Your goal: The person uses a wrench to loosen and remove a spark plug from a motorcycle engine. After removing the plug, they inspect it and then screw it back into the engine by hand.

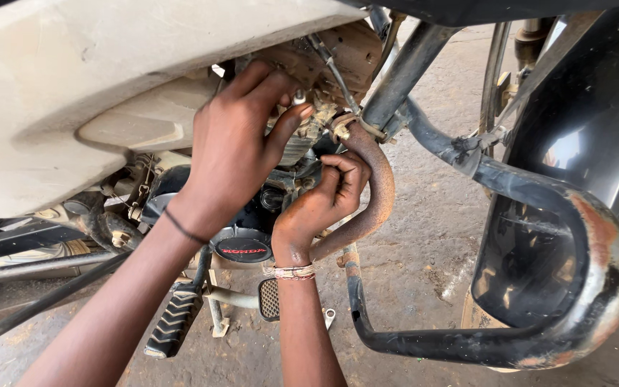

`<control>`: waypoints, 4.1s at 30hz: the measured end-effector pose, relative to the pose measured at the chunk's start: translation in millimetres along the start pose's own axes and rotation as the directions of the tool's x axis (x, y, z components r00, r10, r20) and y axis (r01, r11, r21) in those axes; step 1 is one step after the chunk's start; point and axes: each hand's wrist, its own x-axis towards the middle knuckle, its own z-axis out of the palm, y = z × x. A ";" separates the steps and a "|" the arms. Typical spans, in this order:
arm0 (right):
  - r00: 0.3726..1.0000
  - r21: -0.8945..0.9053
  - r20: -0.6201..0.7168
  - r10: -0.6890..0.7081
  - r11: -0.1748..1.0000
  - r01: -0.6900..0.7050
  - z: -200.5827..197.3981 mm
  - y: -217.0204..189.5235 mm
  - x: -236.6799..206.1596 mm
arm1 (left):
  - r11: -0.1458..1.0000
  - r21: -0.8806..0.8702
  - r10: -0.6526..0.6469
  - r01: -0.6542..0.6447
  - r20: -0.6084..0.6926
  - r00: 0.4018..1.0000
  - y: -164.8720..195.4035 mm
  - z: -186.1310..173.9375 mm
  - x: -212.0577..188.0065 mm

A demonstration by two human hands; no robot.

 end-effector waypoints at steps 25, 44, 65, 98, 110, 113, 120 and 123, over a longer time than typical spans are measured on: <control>0.903 0.299 0.429 -0.031 0.948 -0.110 -40.9 -89.9 -9.4 | -0.290 -0.871 -0.309 0.396 0.477 0.823 53.0 -24.3 -45.8; 0.901 0.241 0.431 0.056 0.955 -0.175 -36.2 -98.8 -25.2 | -0.266 -0.841 -0.319 0.472 0.539 0.780 51.0 -6.4 -82.1; 0.769 0.243 0.605 -0.206 0.968 0.068 -144.1 94.4 83.0 | 0.805 -0.541 -0.287 -0.244 -0.714 0.638 5.6 -150.5 -43.5; 0.725 0.209 0.645 -0.241 0.969 0.135 -107.3 72.7 61.3 | 0.520 -0.789 -0.355 -0.326 -0.547 0.758 8.3 -148.5 -28.2; 0.717 0.213 0.654 -0.243 0.968 0.134 -103.7 66.9 57.8 | -0.626 -0.779 0.076 -0.023 -0.090 0.993 -1.4 -157.0 -31.2; 0.715 0.206 0.657 -0.238 0.969 0.133 -104.8 65.6 56.1 | -0.626 -0.780 0.081 -0.005 -0.071 0.994 -1.2 -158.8 -32.1; 0.742 0.178 0.628 -0.234 0.972 0.156 -102.0 46.0 43.6 | -0.679 -0.734 0.126 -0.004 -0.123 0.984 -1.1 -158.9 -27.5; 0.780 0.149 0.571 -0.257 0.967 0.209 -91.5 24.7 29.0 | -0.661 -0.750 0.083 -0.005 -0.079 0.993 -0.5 -158.4 -31.4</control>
